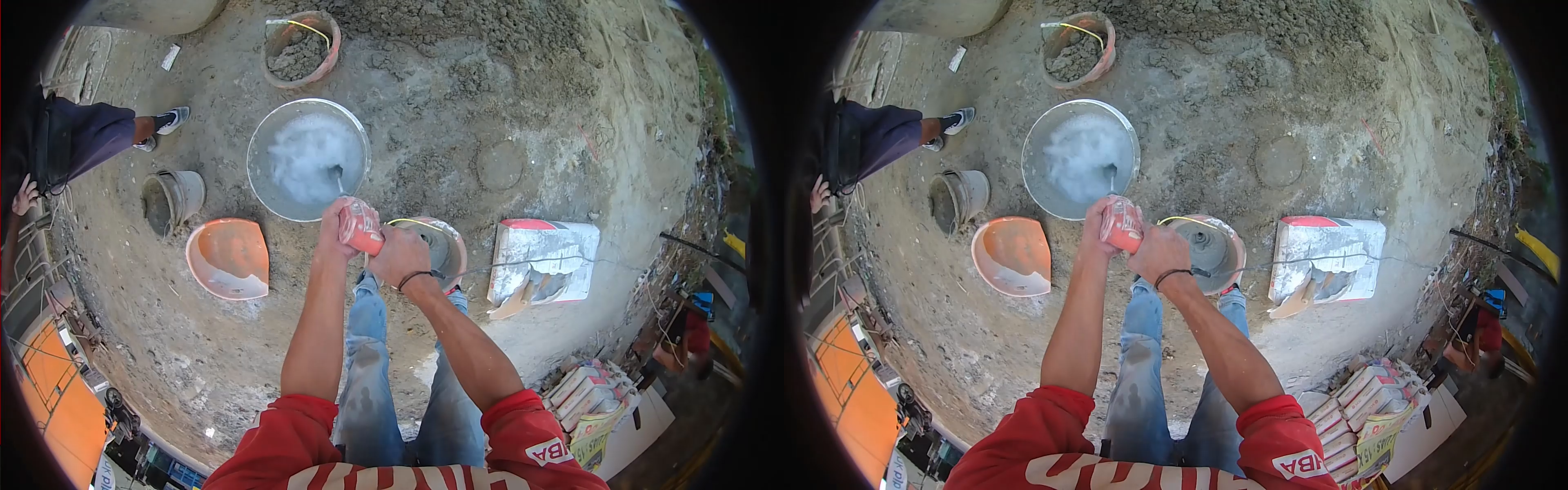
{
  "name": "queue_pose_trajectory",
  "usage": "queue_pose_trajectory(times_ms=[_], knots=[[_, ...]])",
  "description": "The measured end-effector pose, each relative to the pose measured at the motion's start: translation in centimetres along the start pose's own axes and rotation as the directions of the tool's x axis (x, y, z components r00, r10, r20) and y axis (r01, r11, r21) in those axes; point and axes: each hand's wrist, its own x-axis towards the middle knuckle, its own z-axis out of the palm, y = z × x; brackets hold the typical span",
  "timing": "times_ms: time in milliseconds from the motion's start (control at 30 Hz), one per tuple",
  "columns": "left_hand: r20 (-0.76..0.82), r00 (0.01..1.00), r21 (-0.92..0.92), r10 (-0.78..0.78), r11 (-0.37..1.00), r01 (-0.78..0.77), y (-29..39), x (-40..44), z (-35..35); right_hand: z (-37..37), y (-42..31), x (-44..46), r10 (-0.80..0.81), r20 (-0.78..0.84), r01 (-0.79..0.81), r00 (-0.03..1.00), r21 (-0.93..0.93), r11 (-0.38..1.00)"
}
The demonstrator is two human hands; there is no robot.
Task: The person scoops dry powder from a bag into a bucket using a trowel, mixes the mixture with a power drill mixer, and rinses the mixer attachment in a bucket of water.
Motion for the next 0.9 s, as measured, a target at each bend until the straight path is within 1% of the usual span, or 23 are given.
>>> queue_pose_trajectory(times_ms=[33, 167, 233, 300, 367, 433, 467, 533, 600, 667, 700, 767, 833, 900], knots=[[-0.032, 0.999, -0.004, 0.019, 1.0, -0.019, 0.0, 0.0, -0.1, 0.1, 0.1, -0.1, -0.006, -0.012, 0.006, 1.0, 0.011, 1.0], [-0.02, 1.0, 0.002, 0.024, 1.0, -0.024, 0.0, -0.3, -0.5, 0.5, 0.0, -0.4, -0.005, -0.009, 0.006, 1.0, 0.017, 1.0], [-0.03, 0.998, -0.006, 0.057, 0.998, -0.057, -0.2, -0.6, -0.4, 0.6, 0.0, -0.7, -0.004, -0.015, 0.004, 1.0, 0.037, 0.999], [-0.009, 0.999, -0.027, 0.04, 0.999, -0.041, -0.3, -0.4, -0.8, 0.5, -0.2, -0.9, -0.002, -0.022, 0.003, 1.0, 0.053, 0.999], [0.011, 1.0, -0.047, 0.025, 0.999, -0.024, -0.4, -0.5, -0.6, 0.4, -0.2, -0.9, 0.04, 0.003, -0.04, 0.999, 0.068, 0.997], [-0.078, 0.996, -0.024, 0.039, 0.999, -0.041, -0.5, -1.2, 0.3, 0.4, -0.2, -1.0, 0.044, 0.006, -0.045, 0.999, 0.065, 0.997], [-0.078, 0.996, -0.024, 0.038, 0.999, -0.04, -0.5, -1.1, 0.0, 0.5, -0.2, -1.0, 0.048, 0.008, -0.048, 0.999, 0.063, 0.997], [-0.004, 0.999, -0.039, 0.054, 0.998, -0.054, -0.6, -0.9, -0.4, 0.6, -0.2, -1.0, 0.051, 0.008, -0.051, 0.999, 0.059, 0.997], [-0.008, 0.999, -0.017, 0.052, 0.999, -0.052, -0.6, -0.9, -0.5, 0.8, -0.1, -1.1, 0.055, 0.01, -0.055, 0.998, 0.057, 0.997], [-0.009, 0.999, 0.005, 0.051, 0.999, -0.051, -0.8, -0.7, -0.8, 0.8, 0.3, -1.2, 0.056, 0.014, -0.057, 0.998, 0.109, 0.992], [0.012, 0.997, 0.006, 0.08, 0.997, -0.08, -1.0, -0.6, -1.1, 0.7, 0.6, -1.2, 0.054, 0.013, -0.055, 0.998, 0.109, 0.993], [0.033, 0.994, 0.007, 0.108, 0.994, -0.108, -1.4, -0.9, -1.0, 0.6, 1.2, -1.0, -0.003, 0.032, 0.0, 0.999, 0.089, 0.996], [-0.052, 0.991, -0.028, 0.121, 0.992, -0.123, -1.9, -2.2, 0.3, 0.3, 1.6, -1.1, -0.028, 0.023, 0.027, 0.999, 0.062, 0.998], [-0.033, 0.993, -0.053, 0.116, 0.992, -0.117, -2.1, -2.2, 0.1, 0.1, 1.9, -1.1, -0.062, 0.014, 0.061, 0.998, 0.036, 0.997]])
